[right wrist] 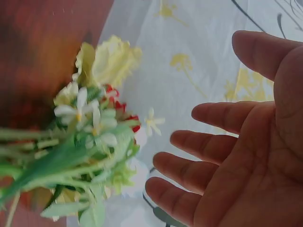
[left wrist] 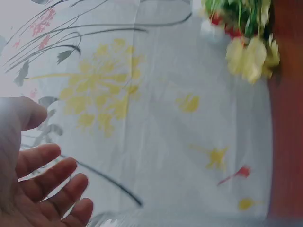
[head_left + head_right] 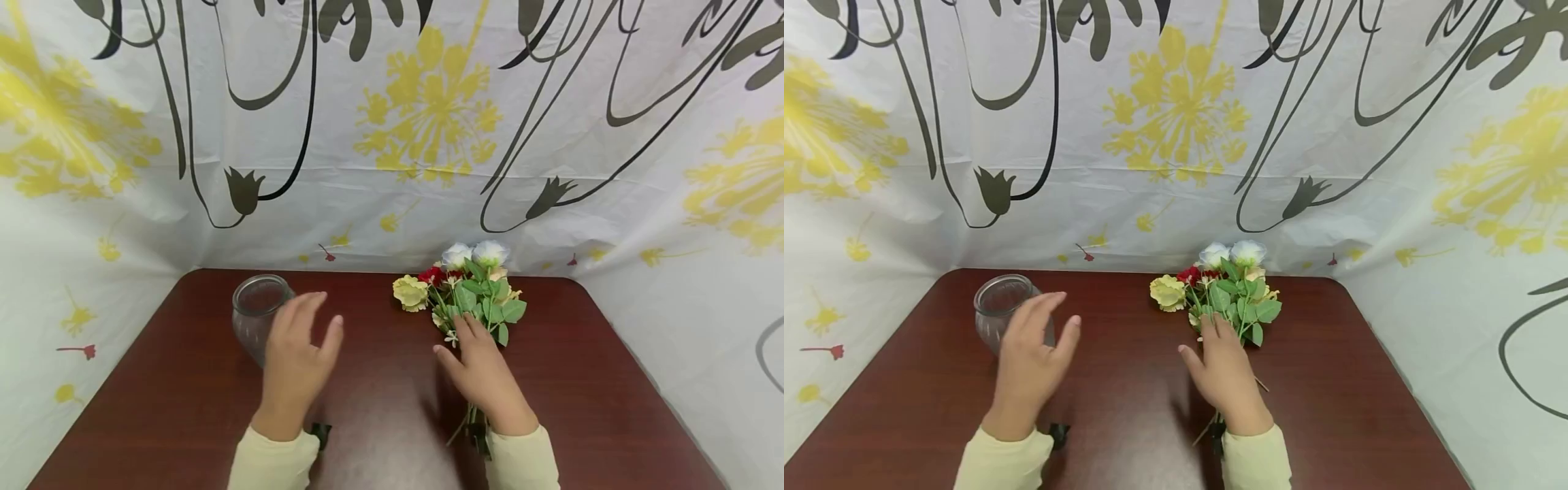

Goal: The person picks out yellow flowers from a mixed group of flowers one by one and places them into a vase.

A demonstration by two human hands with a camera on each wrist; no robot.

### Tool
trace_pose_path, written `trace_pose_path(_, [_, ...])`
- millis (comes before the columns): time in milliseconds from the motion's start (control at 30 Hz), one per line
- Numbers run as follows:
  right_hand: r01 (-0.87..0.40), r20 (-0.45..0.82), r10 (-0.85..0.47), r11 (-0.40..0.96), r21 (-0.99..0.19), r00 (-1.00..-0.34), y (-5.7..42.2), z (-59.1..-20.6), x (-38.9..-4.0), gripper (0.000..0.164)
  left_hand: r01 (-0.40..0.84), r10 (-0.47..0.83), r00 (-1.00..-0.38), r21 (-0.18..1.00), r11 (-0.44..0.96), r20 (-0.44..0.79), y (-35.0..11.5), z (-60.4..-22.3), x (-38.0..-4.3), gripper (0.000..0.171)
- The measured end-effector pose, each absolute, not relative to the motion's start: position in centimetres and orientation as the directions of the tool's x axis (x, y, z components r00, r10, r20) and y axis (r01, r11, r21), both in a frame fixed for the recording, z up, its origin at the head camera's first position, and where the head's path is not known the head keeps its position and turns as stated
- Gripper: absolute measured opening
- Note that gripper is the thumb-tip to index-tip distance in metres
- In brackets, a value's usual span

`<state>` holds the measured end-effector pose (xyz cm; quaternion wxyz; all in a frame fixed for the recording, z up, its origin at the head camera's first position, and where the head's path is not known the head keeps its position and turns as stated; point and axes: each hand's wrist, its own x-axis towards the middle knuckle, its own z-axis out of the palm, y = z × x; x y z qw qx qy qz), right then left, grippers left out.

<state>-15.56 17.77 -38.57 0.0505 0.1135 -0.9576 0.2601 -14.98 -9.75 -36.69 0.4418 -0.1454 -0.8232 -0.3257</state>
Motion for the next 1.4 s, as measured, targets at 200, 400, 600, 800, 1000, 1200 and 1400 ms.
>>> trace_pose_path(200, [-0.219,0.138,-0.173,0.841,-0.495,-0.975,19.6,-37.8,-16.0,0.071,0.508,-0.128,-0.454,0.374,0.776,0.882,-13.3,-35.6,-14.7,0.038])
trace_pose_path(400, [-0.200,0.116,-0.165,0.866,-0.459,-0.979,21.3,-37.6,-16.1,0.070,0.334,-0.315,-0.575,0.568,0.752,0.755,-16.4,-36.3,-14.6,0.069])
trace_pose_path(600, [-0.168,0.059,-0.158,0.878,-0.448,-0.986,23.1,-37.8,-16.0,0.071,0.121,-0.392,-0.798,0.758,0.641,0.458,-17.3,-38.1,-15.3,0.103])
trace_pose_path(800, [-0.152,0.012,-0.166,0.873,-0.463,-0.986,23.6,-38.3,-16.3,0.065,0.059,-0.395,-0.857,0.824,0.563,0.331,-16.7,-39.4,-16.2,0.103])
trace_pose_path(1000, [-0.153,-0.016,-0.182,0.866,-0.476,-0.983,23.4,-38.4,-16.4,0.058,0.126,-0.397,-0.831,0.826,0.549,0.390,-16.8,-39.5,-16.4,0.092])
trace_pose_path(1200, [-0.180,-0.010,-0.209,0.865,-0.469,-0.978,23.3,-38.9,-16.5,0.048,0.152,-0.339,-0.862,0.832,0.534,0.376,-17.4,-39.6,-16.3,0.090])
trace_pose_path(1400, [-0.159,-0.029,-0.196,0.867,-0.473,-0.980,23.2,-39.4,-16.6,0.044,0.216,-0.257,-0.890,0.844,0.490,0.377,-17.8,-40.4,-16.5,0.086])
